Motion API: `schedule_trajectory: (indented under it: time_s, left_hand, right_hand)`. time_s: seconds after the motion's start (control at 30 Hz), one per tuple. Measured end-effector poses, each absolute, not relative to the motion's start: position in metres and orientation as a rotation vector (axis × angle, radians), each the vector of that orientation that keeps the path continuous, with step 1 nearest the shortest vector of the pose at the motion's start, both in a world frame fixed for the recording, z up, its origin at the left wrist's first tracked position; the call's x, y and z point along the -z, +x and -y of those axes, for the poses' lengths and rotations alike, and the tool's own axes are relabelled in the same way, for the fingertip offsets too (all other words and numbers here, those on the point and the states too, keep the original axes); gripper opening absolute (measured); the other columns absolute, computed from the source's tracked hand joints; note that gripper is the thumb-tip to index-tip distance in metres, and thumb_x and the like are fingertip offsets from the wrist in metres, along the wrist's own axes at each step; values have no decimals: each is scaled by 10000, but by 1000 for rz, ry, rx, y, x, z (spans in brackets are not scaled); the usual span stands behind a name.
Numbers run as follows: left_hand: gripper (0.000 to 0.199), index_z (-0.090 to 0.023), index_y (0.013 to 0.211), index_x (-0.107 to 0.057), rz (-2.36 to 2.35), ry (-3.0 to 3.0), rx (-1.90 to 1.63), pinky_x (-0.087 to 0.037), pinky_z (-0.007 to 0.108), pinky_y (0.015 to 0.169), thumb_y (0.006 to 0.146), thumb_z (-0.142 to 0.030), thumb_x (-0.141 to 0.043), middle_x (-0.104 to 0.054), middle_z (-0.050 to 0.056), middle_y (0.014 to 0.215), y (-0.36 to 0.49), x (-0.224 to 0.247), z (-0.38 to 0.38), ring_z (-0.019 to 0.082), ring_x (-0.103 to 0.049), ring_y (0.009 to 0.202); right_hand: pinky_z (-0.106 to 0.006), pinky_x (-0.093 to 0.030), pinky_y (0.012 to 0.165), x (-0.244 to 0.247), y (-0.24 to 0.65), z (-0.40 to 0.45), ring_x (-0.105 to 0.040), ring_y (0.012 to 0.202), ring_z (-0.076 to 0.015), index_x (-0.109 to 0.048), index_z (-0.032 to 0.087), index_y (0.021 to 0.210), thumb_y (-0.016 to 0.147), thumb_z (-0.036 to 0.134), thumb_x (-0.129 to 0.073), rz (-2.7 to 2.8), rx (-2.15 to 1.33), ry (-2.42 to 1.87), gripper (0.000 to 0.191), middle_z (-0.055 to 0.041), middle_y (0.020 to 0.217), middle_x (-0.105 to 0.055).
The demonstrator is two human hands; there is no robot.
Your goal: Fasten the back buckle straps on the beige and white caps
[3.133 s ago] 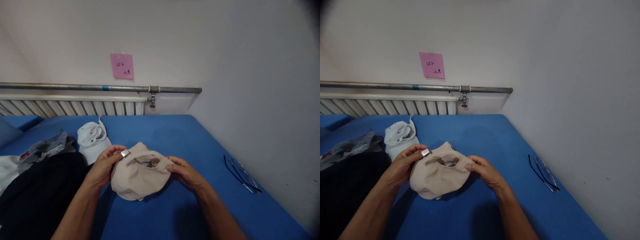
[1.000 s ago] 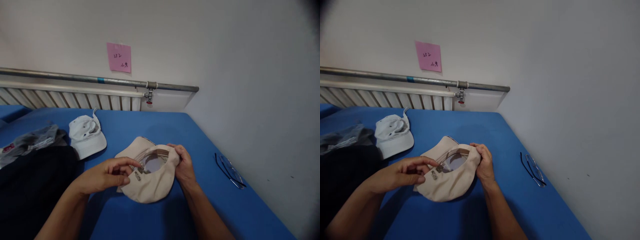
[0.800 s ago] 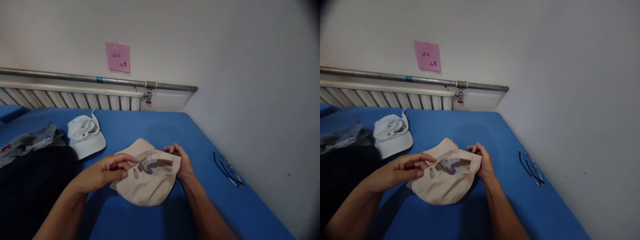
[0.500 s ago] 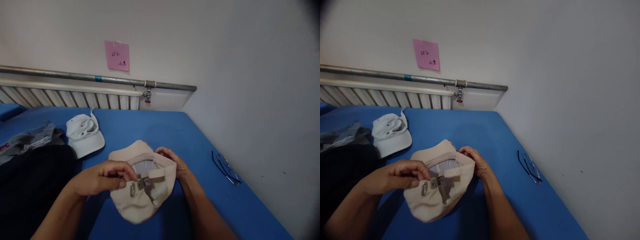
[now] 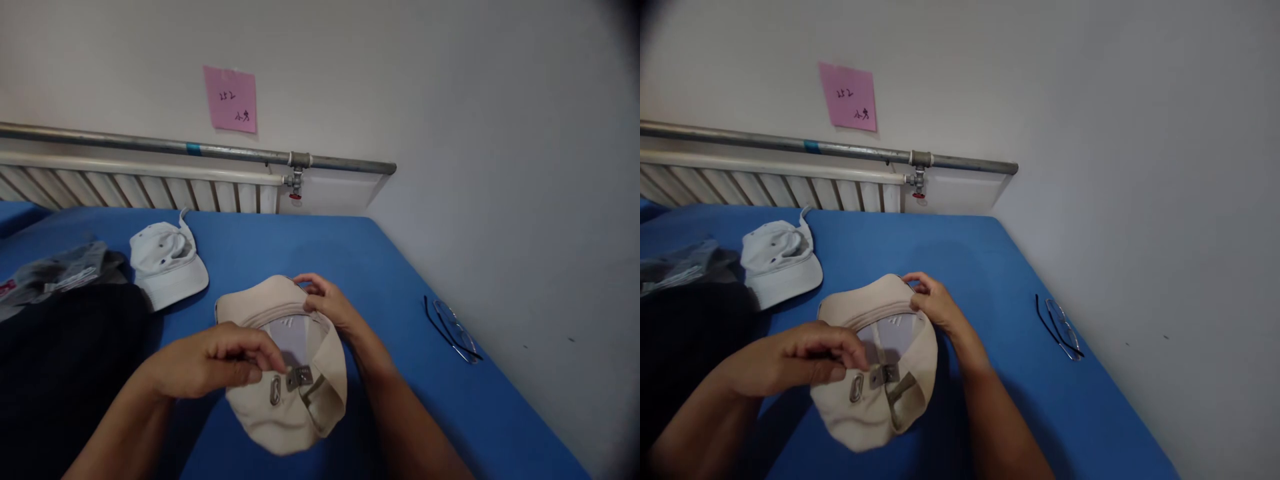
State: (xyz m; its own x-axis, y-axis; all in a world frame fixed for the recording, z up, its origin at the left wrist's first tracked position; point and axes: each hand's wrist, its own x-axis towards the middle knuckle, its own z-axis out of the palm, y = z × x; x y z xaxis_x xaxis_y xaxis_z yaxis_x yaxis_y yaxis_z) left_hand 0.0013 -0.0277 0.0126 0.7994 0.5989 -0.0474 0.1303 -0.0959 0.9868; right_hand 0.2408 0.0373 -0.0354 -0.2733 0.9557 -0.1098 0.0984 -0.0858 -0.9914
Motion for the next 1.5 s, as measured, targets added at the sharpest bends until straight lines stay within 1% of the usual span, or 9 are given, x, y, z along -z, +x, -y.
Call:
schedule_trajectory:
  time_s: [0.27, 0.53, 0.77, 0.83, 0.93, 1.03, 1.2, 1.4, 1.5]
  left_hand:
    - [172, -213, 1001, -734, -568, 1385, -825, -511, 233, 730, 832, -234, -713, -723, 45, 862, -33, -9, 31, 157, -652, 801]
    - [281, -244, 1096, -690, -737, 1515, -678, -502, 311, 858, 822, -299, -718, -700, 40, 943, -21, -6, 18, 210, -644, 967]
    - [133, -216, 866, -731, -853, 1668, -596, -297, 424, 1114, 796, -329, -727, -718, 26, 900, -14, -8, 15, 272, -522, 1228]
    - [128, -208, 848, -723, -837, 1675, -580, -344, 395, 1072, 802, -327, -721, -709, 21, 871, -13, -7, 16, 254, -555, 1159]
    - [156, -189, 855, -700, -799, 1636, -547, -470, 292, 828, 828, -343, -689, -675, 15, 849, -9, -7, 16, 183, -600, 884]
    - [172, -177, 859, -689, -819, 1622, -511, -440, 224, 656, 845, -347, -669, -632, -3, 776, -7, -7, 15, 127, -537, 710]
    - [187, -165, 845, -667, -822, 1604, -487, -424, 219, 648, 857, -352, -652, -607, -10, 754, -7, -6, 14, 119, -515, 696]
    - [141, -170, 791, -598, -853, 1525, -530, -389, 207, 599, 849, -295, -630, -553, -30, 707, -6, -4, 15, 106, -464, 644]
    - [105, -172, 812, -594, -853, 1486, -536, -378, 205, 590, 839, -270, -621, -548, -36, 713, -4, -7, 16, 101, -457, 637]
  right_hand:
    - [-279, -340, 569, 39, 256, -29, -438, 567, -141, -675, 221, 724, 619, 181, -506, 1334, -922, -1463, 203, 34, 587, -530]
    - [-315, -403, 637, 46, 272, -28, -516, 619, -183, -642, 242, 652, 649, 206, -529, 1227, -735, -1496, 119, 10, 624, -603]
    - [-351, -428, 860, 22, 270, -9, -584, 918, -218, -672, 247, 759, 698, 156, -547, 1319, -552, -1404, 167, -32, 909, -660]
    - [-351, -430, 909, 5, 263, 6, -593, 1014, -216, -671, 246, 843, 757, 155, -558, 1477, -450, -1170, 169, -44, 1013, -673]
    - [-337, -462, 866, -14, 249, 28, -638, 928, -191, -655, 247, 871, 786, 82, -501, 1836, -597, -889, 241, -25, 938, -707]
    - [-347, -451, 817, -19, 240, 39, -626, 791, -187, -657, 226, 822, 708, 29, -494, 2186, -570, -935, 281, -18, 816, -711]
    - [-309, -435, 721, -22, 247, 41, -599, 703, -180, -679, 216, 725, 729, 157, -665, 2358, -718, -1100, 61, 0, 690, -692]
    - [-285, -445, 745, -31, 258, 41, -602, 737, -166, -688, 234, 747, 671, 113, -645, 2316, -1005, -971, 149, 32, 712, -685]
    - [-249, -435, 636, -30, 261, 37, -576, 669, -147, -692, 228, 710, 651, 109, -592, 2146, -1192, -1050, 167, 31, 672, -650]
